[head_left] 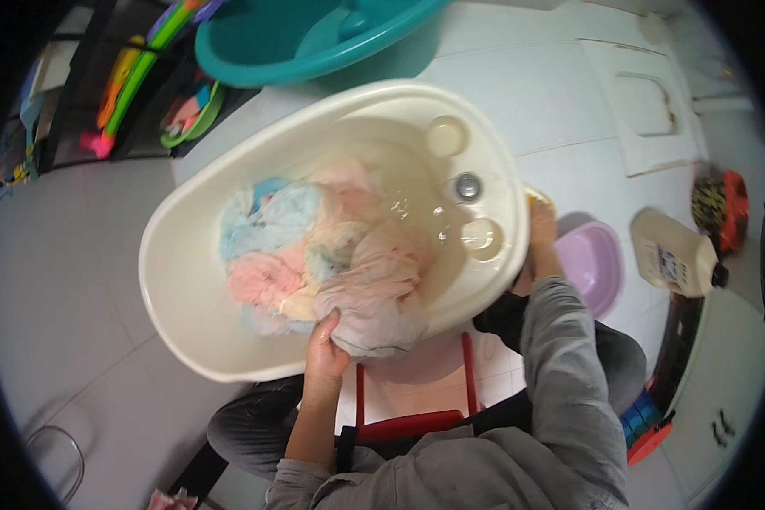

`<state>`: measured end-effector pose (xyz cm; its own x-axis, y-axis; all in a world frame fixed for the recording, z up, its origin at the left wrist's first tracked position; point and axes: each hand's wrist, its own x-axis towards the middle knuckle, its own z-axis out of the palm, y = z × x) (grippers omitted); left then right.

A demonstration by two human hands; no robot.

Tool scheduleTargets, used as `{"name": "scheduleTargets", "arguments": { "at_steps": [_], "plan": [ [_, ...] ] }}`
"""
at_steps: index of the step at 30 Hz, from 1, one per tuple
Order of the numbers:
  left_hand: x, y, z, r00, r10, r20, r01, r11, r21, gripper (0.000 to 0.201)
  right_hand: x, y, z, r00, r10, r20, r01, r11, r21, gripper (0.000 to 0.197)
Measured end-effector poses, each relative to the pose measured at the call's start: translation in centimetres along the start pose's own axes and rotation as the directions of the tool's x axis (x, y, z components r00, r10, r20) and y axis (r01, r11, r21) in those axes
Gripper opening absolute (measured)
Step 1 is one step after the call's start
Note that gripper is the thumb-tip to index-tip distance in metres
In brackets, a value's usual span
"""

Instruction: The person washes clothing by hand in a small basin, using a yellow sponge to scrub the fabric and rinsing it in soapy water while sitting on a stool.

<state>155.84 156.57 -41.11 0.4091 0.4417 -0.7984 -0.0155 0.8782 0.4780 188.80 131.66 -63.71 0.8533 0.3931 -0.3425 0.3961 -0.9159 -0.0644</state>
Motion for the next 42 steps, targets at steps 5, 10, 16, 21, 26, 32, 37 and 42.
{"name": "scheduleTargets", "arguments": {
  "at_steps": [5, 10, 16, 21, 26, 32, 37, 42],
  "plan": [
    [0.7, 0.0, -0.7, 1.0, -0.004, 0.03, 0.01, 0.982, -0.189, 0.047, 1.4, -1.1, -3.6, 0.974, -0.178, 0.139, 0.197, 0.971, -0.137, 0.038],
    [1.4, -0.2, -0.2, 0.998, -0.021, 0.052, 0.03, 0.98, -0.195, 0.048, 1.5, 0.0, -0.7, 0.977, -0.206, -0.047, 0.209, 0.976, 0.065, 0.033],
    [1.2, -0.5, -0.8, 0.999, -0.008, 0.048, 0.02, 0.966, -0.258, 0.047, -0.5, -2.9, -3.7, 0.994, -0.106, -0.016, 0.107, 0.963, 0.246, 0.043],
    [0.6, -0.5, -0.6, 0.997, 0.004, 0.073, 0.011, 0.98, -0.197, 0.048, -1.4, -4.7, -8.7, 0.95, 0.3, 0.09, -0.309, 0.852, 0.422, 0.07],
    [-1.7, 0.3, 0.5, 0.988, -0.024, 0.153, 0.061, 0.969, -0.241, 0.048, -0.7, -3.5, -13.4, 0.822, 0.491, -0.289, -0.172, 0.697, 0.696, 0.073],
    [-2.6, -0.3, 0.8, 0.967, 0.033, 0.253, 0.057, 0.938, -0.341, 0.046, -8.9, -16.4, -21.5, 0.936, -0.18, -0.302, 0.327, 0.131, 0.936, 0.064],
    [-2.6, -1.2, 2.1, 0.992, 0.117, 0.049, -0.094, 0.937, -0.337, 0.045, -23.2, -27.0, -18.5, 0.665, -0.667, -0.337, 0.732, 0.493, 0.47, 0.068],
    [-3.3, -1.9, 1.8, 0.977, 0.112, 0.183, -0.054, 0.954, -0.296, 0.038, -20.5, -28.0, -16.2, 0.84, -0.49, -0.232, 0.533, 0.67, 0.517, 0.065]
  ]
}}
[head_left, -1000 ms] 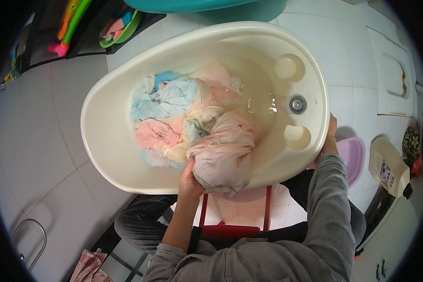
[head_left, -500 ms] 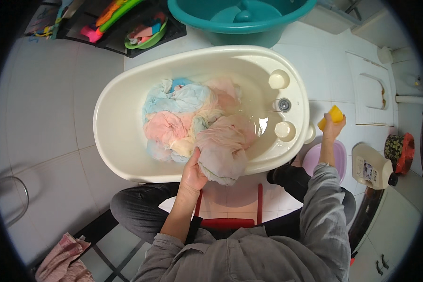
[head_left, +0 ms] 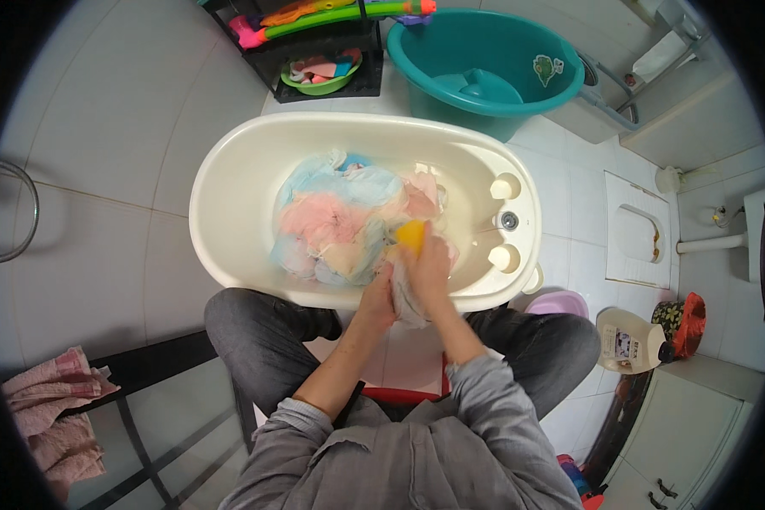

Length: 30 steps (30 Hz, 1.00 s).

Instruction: The person washes clothing by hand in a small basin, using a yellow sponge to scrub the fabric and rinsing it in soapy water while sitting on a stool.

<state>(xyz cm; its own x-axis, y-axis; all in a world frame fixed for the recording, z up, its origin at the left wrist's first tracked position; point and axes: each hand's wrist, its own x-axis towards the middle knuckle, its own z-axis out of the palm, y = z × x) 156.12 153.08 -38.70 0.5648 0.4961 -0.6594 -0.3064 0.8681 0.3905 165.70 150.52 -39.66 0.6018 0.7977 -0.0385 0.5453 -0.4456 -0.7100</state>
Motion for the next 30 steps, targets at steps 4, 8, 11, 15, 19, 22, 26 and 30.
{"name": "scheduleTargets", "arguments": {
  "at_steps": [4, 8, 11, 15, 19, 22, 26, 30],
  "plan": [
    [-0.2, 1.1, 0.8, 0.99, 0.115, 0.082, -0.111, 0.993, -0.049, 0.039, -0.6, -0.6, -0.9, 0.985, 0.086, 0.147, -0.122, 0.958, 0.258, 0.066],
    [0.1, 1.9, 0.9, 0.999, 0.035, 0.035, -0.035, 0.999, 0.0, 0.045, -2.0, -0.2, 0.0, 0.923, -0.348, -0.164, 0.348, 0.937, -0.032, 0.058],
    [-0.5, 1.6, 1.4, 0.978, 0.036, 0.206, -0.026, 0.998, -0.051, 0.044, 0.4, 0.8, -1.1, 0.974, 0.105, 0.202, -0.217, 0.699, 0.682, 0.052],
    [-1.5, 2.7, 2.6, 0.957, -0.012, 0.289, -0.109, 0.911, 0.398, 0.035, 0.2, 0.1, -3.0, 0.84, 0.239, 0.487, -0.473, -0.114, 0.873, 0.04],
    [-3.3, 2.8, 3.8, 0.783, 0.237, 0.575, -0.622, 0.274, 0.733, 0.028, 0.5, 1.4, -3.2, 0.846, 0.165, 0.508, -0.444, -0.309, 0.841, 0.041],
    [-4.2, 1.8, 3.0, 0.656, 0.46, 0.598, -0.73, 0.189, 0.656, 0.031, 0.5, 0.7, -3.7, 0.863, 0.185, 0.471, -0.38, -0.378, 0.844, 0.043],
    [-4.6, 1.2, 1.1, 0.854, 0.355, 0.381, -0.521, 0.587, 0.62, 0.042, 1.0, -3.6, -6.6, 0.961, 0.042, 0.274, -0.238, -0.384, 0.892, 0.053],
    [-2.8, 1.7, -0.2, 0.715, 0.423, 0.556, -0.622, 0.024, 0.783, 0.041, 2.1, -6.4, -7.6, 0.948, -0.127, 0.291, -0.316, -0.429, 0.846, 0.057]
  ]
}}
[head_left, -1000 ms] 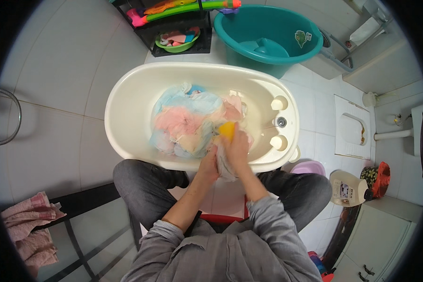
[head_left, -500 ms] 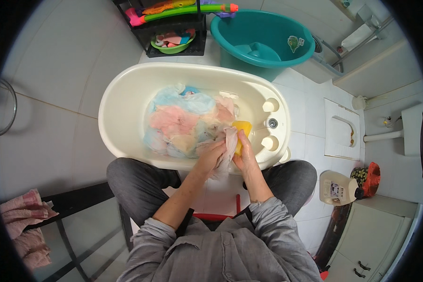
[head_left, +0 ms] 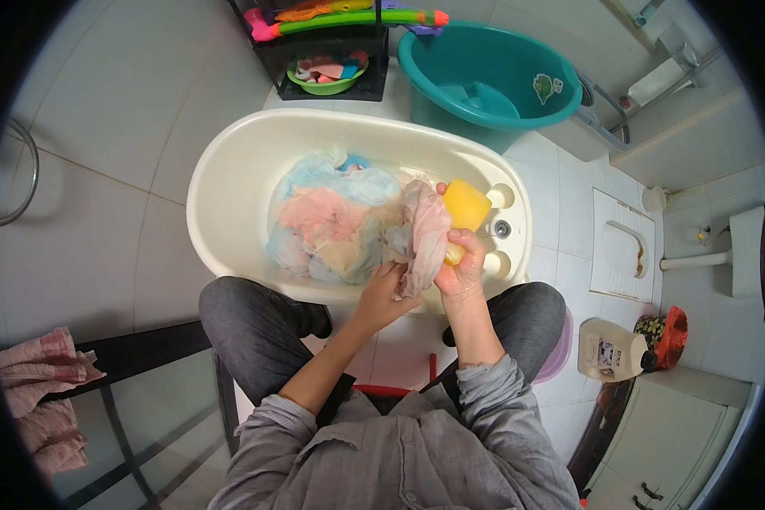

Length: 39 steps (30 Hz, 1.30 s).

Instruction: The person washes clothing by hand in a small basin, using a yellow sponge to scrub the fabric and rinsing it in soapy water while sitting on a stool.

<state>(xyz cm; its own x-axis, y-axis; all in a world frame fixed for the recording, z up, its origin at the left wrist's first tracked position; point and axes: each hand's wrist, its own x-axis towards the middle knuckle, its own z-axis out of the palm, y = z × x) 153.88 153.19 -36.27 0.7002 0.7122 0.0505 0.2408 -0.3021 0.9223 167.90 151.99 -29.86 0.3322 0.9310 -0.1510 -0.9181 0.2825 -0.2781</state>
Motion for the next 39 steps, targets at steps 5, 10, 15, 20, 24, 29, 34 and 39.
{"name": "scheduleTargets", "arguments": {
  "at_steps": [5, 10, 15, 20, 24, 29, 34, 39],
  "plan": [
    [1.8, -3.6, -2.1, 0.986, -0.165, 0.035, 0.158, 0.975, 0.154, 0.039, 2.8, -1.5, 2.6, 0.998, -0.019, 0.067, 0.024, 0.997, -0.076, 0.055],
    [0.0, -1.9, -3.7, 0.945, -0.323, 0.052, 0.208, 0.469, -0.859, 0.027, 7.5, -3.0, 1.0, 0.995, 0.036, -0.088, -0.055, 0.973, -0.222, 0.041],
    [0.5, -3.4, -3.3, 0.816, -0.569, 0.104, 0.166, 0.059, -0.984, 0.035, 8.1, -0.3, -5.0, 0.987, -0.13, -0.097, -0.068, 0.216, -0.974, 0.041],
    [-0.7, -6.6, -1.5, 0.73, -0.658, 0.187, 0.097, -0.171, -0.98, 0.04, -1.2, 8.6, -4.2, 0.973, 0.221, 0.059, 0.202, -0.708, -0.676, 0.072],
    [-1.7, -6.0, 0.1, 0.787, -0.553, 0.275, 0.157, -0.251, -0.955, 0.053, 0.0, 8.6, -7.2, 0.942, 0.252, 0.223, 0.335, -0.768, -0.545, 0.064],
    [-2.0, -6.8, 0.4, 0.746, -0.578, 0.33, 0.211, -0.265, -0.941, 0.059, -0.5, 8.4, -7.1, 0.985, 0.166, 0.05, 0.157, -0.736, -0.658, 0.058],
    [-1.8, -5.9, 0.2, 0.743, -0.586, 0.325, 0.244, -0.215, -0.946, 0.059, -2.7, 8.8, -7.1, 0.978, 0.161, 0.133, 0.209, -0.747, -0.631, 0.062],
    [-0.9, -4.0, 0.7, 0.776, -0.57, 0.27, 0.402, 0.116, -0.908, 0.058, 1.1, 6.4, -6.5, 0.87, 0.112, -0.48, -0.491, 0.286, -0.823, 0.051]
  ]
}}
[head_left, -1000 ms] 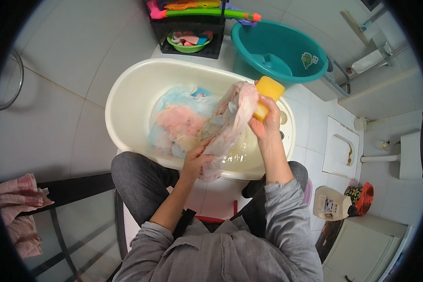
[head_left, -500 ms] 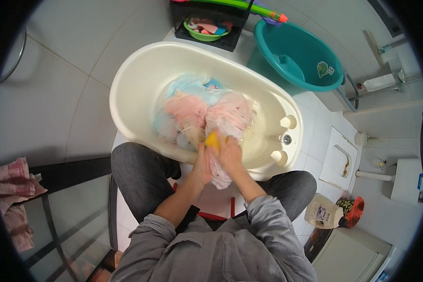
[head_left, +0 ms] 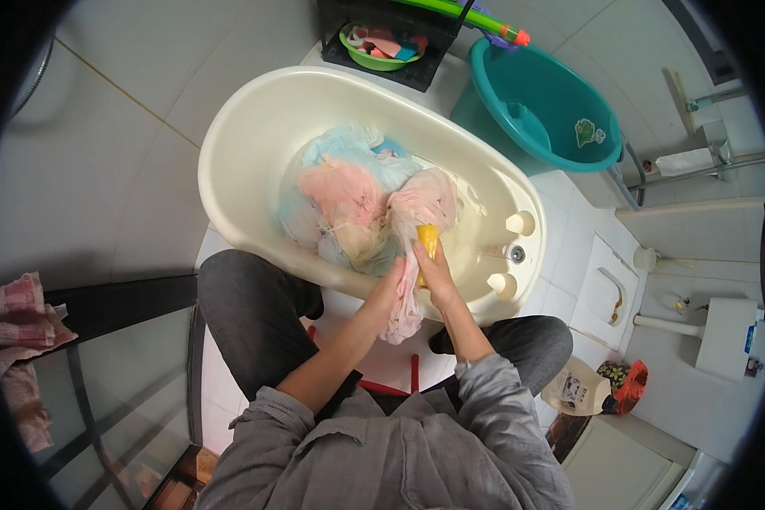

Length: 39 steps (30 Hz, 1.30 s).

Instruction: The person washes clothing by hand in a small basin, using a yellow sponge to scrub the fabric and rinsing it in soapy water while sitting on a stool.

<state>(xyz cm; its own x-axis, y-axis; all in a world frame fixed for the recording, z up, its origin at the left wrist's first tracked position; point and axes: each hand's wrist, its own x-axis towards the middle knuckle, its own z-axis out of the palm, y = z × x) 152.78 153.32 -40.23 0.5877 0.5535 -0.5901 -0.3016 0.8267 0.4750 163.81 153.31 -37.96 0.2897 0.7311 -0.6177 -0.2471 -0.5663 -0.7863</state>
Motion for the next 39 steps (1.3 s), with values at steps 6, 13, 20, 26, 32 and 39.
{"name": "scheduleTargets", "arguments": {
  "at_steps": [6, 13, 20, 26, 32, 39],
  "plan": [
    [-5.3, -0.3, 5.9, 0.726, 0.574, 0.378, -0.304, -0.226, 0.926, 0.046, -1.5, 2.5, -2.8, 0.984, 0.109, 0.138, -0.172, 0.747, 0.643, 0.046],
    [-1.0, 2.1, 1.2, 0.849, 0.488, -0.205, -0.329, 0.79, 0.517, 0.044, -5.5, -1.7, -3.2, 0.963, -0.016, 0.269, -0.221, 0.523, 0.823, 0.043],
    [-0.6, 2.5, 3.1, 0.973, -0.056, 0.226, 0.133, 0.932, -0.338, 0.062, -7.6, 0.9, -1.0, 0.98, -0.196, 0.038, 0.174, 0.933, 0.316, 0.063],
    [0.8, 0.8, 2.4, 0.988, -0.056, 0.141, 0.108, 0.912, -0.395, 0.045, -10.0, -1.5, -0.9, 0.837, -0.537, -0.103, 0.457, 0.79, -0.41, 0.075],
    [2.5, -2.3, -0.9, 0.905, -0.064, 0.42, 0.296, 0.804, -0.516, 0.042, -7.7, 1.2, -0.1, 0.61, -0.745, 0.27, 0.389, -0.015, -0.921, 0.073],
    [-0.6, -0.2, 3.6, 0.994, -0.077, 0.075, 0.099, 0.925, -0.367, 0.049, -4.9, 0.1, -1.6, 0.84, -0.53, -0.113, 0.22, 0.523, -0.823, 0.054]
  ]
}}
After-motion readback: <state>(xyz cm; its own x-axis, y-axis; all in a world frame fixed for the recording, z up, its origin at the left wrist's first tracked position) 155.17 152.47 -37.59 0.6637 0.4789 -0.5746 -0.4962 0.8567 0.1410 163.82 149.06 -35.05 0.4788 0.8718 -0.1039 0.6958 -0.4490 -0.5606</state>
